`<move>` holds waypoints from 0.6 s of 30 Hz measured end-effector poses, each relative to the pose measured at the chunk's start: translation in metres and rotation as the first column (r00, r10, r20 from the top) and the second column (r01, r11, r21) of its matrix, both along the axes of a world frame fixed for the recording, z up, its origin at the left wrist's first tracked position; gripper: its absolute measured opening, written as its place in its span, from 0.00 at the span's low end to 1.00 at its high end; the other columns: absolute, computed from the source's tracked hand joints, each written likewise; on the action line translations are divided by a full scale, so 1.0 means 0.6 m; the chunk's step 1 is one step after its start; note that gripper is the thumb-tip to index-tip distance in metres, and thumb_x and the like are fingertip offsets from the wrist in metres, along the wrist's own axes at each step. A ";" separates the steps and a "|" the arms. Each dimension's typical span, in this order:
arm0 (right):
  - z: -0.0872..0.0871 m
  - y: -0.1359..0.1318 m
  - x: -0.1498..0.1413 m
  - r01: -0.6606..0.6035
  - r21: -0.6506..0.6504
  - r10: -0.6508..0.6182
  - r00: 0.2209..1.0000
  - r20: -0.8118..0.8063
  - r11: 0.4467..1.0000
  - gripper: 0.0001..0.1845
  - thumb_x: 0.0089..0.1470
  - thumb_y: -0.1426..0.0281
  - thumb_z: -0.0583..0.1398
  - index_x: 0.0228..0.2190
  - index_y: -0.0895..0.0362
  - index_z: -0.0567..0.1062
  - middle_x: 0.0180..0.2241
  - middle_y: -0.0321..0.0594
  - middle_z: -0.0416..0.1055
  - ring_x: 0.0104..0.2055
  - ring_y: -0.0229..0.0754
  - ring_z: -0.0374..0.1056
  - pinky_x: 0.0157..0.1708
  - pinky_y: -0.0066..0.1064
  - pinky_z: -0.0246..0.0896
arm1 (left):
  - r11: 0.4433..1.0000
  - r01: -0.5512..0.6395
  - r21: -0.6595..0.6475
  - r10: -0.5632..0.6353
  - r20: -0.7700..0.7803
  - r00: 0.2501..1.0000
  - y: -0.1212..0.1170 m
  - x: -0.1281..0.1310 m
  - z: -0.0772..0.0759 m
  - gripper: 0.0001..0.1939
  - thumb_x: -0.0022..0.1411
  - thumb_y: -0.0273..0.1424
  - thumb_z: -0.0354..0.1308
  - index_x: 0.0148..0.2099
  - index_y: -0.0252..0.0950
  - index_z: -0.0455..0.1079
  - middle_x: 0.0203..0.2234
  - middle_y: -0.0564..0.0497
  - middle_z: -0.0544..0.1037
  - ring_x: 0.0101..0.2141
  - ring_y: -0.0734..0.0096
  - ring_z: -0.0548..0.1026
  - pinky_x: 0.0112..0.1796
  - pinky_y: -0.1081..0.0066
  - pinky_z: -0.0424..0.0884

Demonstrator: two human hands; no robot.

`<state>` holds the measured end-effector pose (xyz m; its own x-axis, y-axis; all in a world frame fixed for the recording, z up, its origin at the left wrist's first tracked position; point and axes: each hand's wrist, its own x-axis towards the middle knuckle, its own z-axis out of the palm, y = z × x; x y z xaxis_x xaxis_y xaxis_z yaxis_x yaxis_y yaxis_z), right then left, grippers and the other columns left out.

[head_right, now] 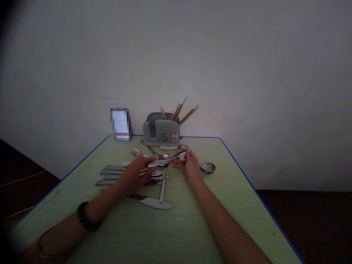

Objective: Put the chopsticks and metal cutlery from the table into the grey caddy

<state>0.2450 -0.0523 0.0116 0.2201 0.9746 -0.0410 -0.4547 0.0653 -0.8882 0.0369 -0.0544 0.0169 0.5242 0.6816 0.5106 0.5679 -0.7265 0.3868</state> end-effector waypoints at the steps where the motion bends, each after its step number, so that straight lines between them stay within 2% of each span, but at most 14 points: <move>1: 0.002 -0.001 -0.002 0.001 -0.001 -0.001 1.000 -0.001 1.000 0.08 0.53 0.63 0.54 0.35 0.53 0.66 0.32 0.35 0.73 0.21 0.35 0.68 0.21 0.31 0.69 | 1.000 -0.012 0.012 0.012 0.008 1.000 0.004 -0.001 -0.002 0.14 0.65 0.34 0.47 0.48 0.36 0.67 0.37 0.45 0.75 0.39 0.63 0.71 0.43 0.63 0.67; 4: 0.011 -0.004 -0.006 -0.008 -0.013 0.008 0.999 -0.035 1.000 0.07 0.54 0.64 0.53 0.34 0.53 0.66 0.32 0.35 0.73 0.22 0.36 0.70 0.26 0.34 0.71 | 1.000 -0.017 -0.013 0.017 0.054 0.998 0.012 -0.006 -0.004 0.13 0.65 0.35 0.47 0.45 0.36 0.69 0.36 0.46 0.76 0.38 0.65 0.72 0.42 0.65 0.68; 8: 0.023 -0.009 -0.003 -0.123 -0.012 0.122 0.991 -0.060 0.992 0.07 0.52 0.64 0.52 0.31 0.53 0.66 0.31 0.37 0.74 0.26 0.39 0.72 0.31 0.34 0.70 | 0.997 -0.051 -0.054 0.060 0.180 0.982 0.014 -0.008 -0.005 0.13 0.65 0.36 0.48 0.44 0.37 0.70 0.34 0.48 0.77 0.34 0.68 0.74 0.38 0.69 0.70; 13: 0.019 -0.014 -0.004 -0.281 -0.021 0.281 0.960 0.007 0.959 0.13 0.49 0.64 0.51 0.29 0.57 0.72 0.29 0.40 0.75 0.22 0.38 0.68 0.22 0.30 0.65 | 0.987 -0.155 -0.040 0.159 0.326 0.932 0.014 -0.006 -0.001 0.13 0.65 0.37 0.48 0.40 0.37 0.70 0.33 0.51 0.78 0.34 0.70 0.75 0.37 0.71 0.71; 18: 0.006 -0.016 -0.012 -0.361 -0.022 0.353 0.895 0.272 0.932 0.13 0.49 0.61 0.56 0.29 0.57 0.73 0.26 0.37 0.74 0.14 0.33 0.60 0.13 0.26 0.56 | 0.983 -0.178 -0.056 0.184 0.417 0.890 0.015 -0.007 0.003 0.11 0.64 0.35 0.47 0.40 0.37 0.69 0.33 0.50 0.78 0.34 0.70 0.76 0.38 0.71 0.71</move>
<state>0.2376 -0.0620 0.0149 -0.1441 0.9896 -0.0012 -0.1988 -0.0302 -0.9796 0.0325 -0.0453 0.0184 0.1308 0.7537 0.6441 0.4719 -0.6187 0.6281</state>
